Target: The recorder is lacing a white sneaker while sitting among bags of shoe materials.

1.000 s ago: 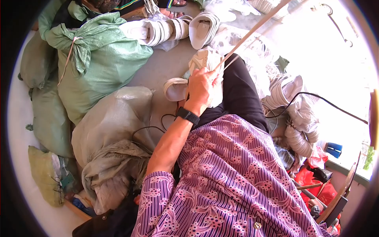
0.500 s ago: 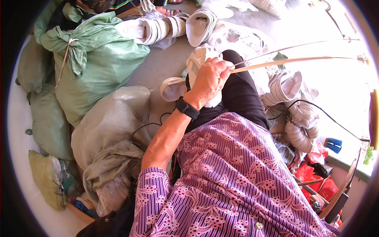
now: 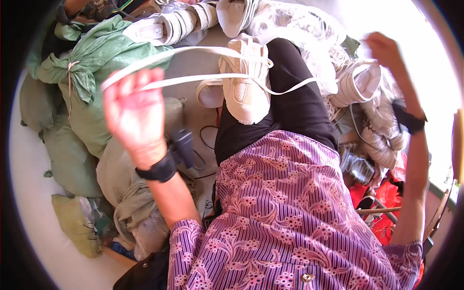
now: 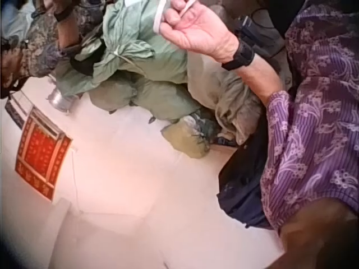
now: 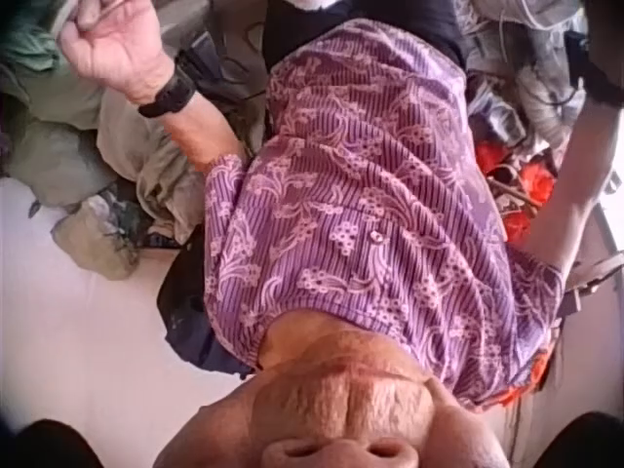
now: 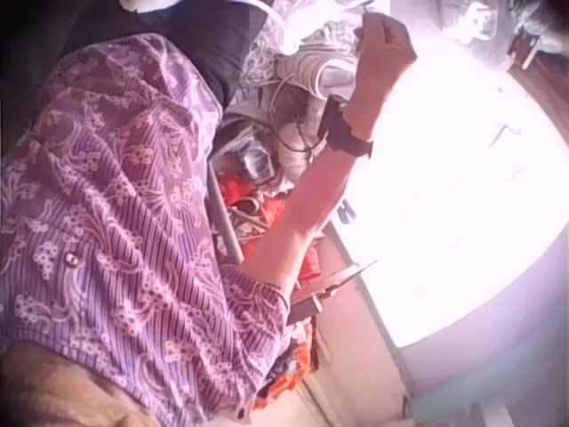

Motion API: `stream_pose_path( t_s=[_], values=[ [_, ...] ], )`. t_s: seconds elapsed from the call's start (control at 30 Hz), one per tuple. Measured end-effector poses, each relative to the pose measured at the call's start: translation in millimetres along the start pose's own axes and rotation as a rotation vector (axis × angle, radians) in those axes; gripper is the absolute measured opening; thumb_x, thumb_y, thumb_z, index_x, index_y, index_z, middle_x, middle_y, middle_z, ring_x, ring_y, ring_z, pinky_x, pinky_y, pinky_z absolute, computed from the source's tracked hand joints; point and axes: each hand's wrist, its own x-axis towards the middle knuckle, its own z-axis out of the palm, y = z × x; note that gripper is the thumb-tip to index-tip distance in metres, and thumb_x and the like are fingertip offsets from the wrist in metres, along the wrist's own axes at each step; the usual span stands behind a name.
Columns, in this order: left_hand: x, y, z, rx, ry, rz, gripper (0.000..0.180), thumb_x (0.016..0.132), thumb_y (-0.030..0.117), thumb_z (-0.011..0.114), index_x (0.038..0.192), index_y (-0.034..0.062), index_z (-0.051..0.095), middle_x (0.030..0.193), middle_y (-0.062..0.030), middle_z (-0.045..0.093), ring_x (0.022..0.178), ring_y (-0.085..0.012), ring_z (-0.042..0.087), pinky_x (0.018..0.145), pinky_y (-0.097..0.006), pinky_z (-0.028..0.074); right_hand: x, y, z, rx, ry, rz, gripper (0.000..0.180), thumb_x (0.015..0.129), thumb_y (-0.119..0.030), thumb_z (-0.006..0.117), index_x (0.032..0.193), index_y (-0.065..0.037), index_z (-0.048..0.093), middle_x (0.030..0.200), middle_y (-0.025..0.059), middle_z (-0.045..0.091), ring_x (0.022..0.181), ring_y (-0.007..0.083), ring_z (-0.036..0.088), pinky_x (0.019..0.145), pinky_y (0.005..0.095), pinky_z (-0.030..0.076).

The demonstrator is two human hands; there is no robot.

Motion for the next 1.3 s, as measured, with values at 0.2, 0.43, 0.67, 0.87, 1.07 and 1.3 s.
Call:
stream_pose_path(
  t_s=[0.2, 0.43, 0.67, 0.87, 1.07, 1.3],
  values=[
    [-21, 101, -55, 0.032, 0.277, 0.086, 0.012, 0.088, 0.006, 0.05, 0.076, 0.0039, 0.049, 0.057, -0.0002, 0.035, 0.068, -0.0187, 0.039, 0.081, -0.041, 0.035, 8, -29, 171, 0.023, -0.024, -0.432, 0.016, 0.085, -0.019, 0.059, 0.081, -0.003, 0.061, 0.073, 0.0146, 0.061, 0.071, 0.0328, 0.061, 0.063, 0.0392, 0.048],
    [-77, 202, -112, 0.072, 0.733, 0.343, 0.014, 0.09, 0.014, 0.053, 0.095, 0.0015, 0.05, 0.062, -0.0009, 0.037, 0.063, -0.0192, 0.038, 0.075, -0.041, 0.035, 3, -29, 188, -0.019, -0.057, -0.476, 0.018, 0.081, -0.018, 0.055, 0.072, -0.004, 0.06, 0.072, 0.016, 0.063, 0.074, 0.0364, 0.062, 0.066, 0.0469, 0.047],
    [-53, 135, -112, 0.562, 0.584, -0.109, 0.022, 0.095, 0.022, 0.053, 0.103, 0.002, 0.054, 0.067, 0.0014, 0.039, 0.056, -0.013, 0.037, 0.062, -0.032, 0.035, 2, -50, 188, -0.26, -0.117, -0.468, 0.01, 0.076, -0.013, 0.06, 0.071, -0.005, 0.064, 0.07, 0.0154, 0.064, 0.071, 0.0322, 0.065, 0.068, 0.0435, 0.044],
    [-10, 22, -63, 0.833, 0.358, -0.491, 0.028, 0.098, 0.031, 0.049, 0.1, 0.0056, 0.061, 0.062, 0.0059, 0.035, 0.05, -0.0039, 0.031, 0.047, -0.02, 0.026, 7, -73, 193, -0.47, -0.107, -0.596, 0.005, 0.071, -0.009, 0.065, 0.073, -0.005, 0.067, 0.067, 0.0105, 0.064, 0.069, 0.0262, 0.065, 0.067, 0.0403, 0.044],
    [18, -30, 11, 1.054, -0.114, -0.759, 0.034, 0.098, 0.033, 0.047, 0.099, 0.0021, 0.062, 0.061, 0.0057, 0.039, 0.052, -0.002, 0.03, 0.047, -0.019, 0.024, 18, -98, 171, 0.023, 0.031, -0.722, 0.044, 0.073, -0.002, 0.059, 0.116, -0.01, 0.057, 0.114, 0.0113, 0.056, 0.106, 0.0301, 0.054, 0.084, 0.0422, 0.046],
    [23, -18, 36, 1.066, -0.403, -0.673, 0.032, 0.092, 0.027, 0.051, 0.082, 0.0003, 0.064, 0.06, 0.0044, 0.043, 0.054, -0.0037, 0.035, 0.05, -0.021, 0.025, 26, -126, 171, 0.446, -0.472, -0.719, 0.031, 0.082, -0.002, 0.054, 0.113, -0.003, 0.059, 0.091, 0.0136, 0.064, 0.088, 0.0286, 0.062, 0.081, 0.036, 0.048]
  ],
)
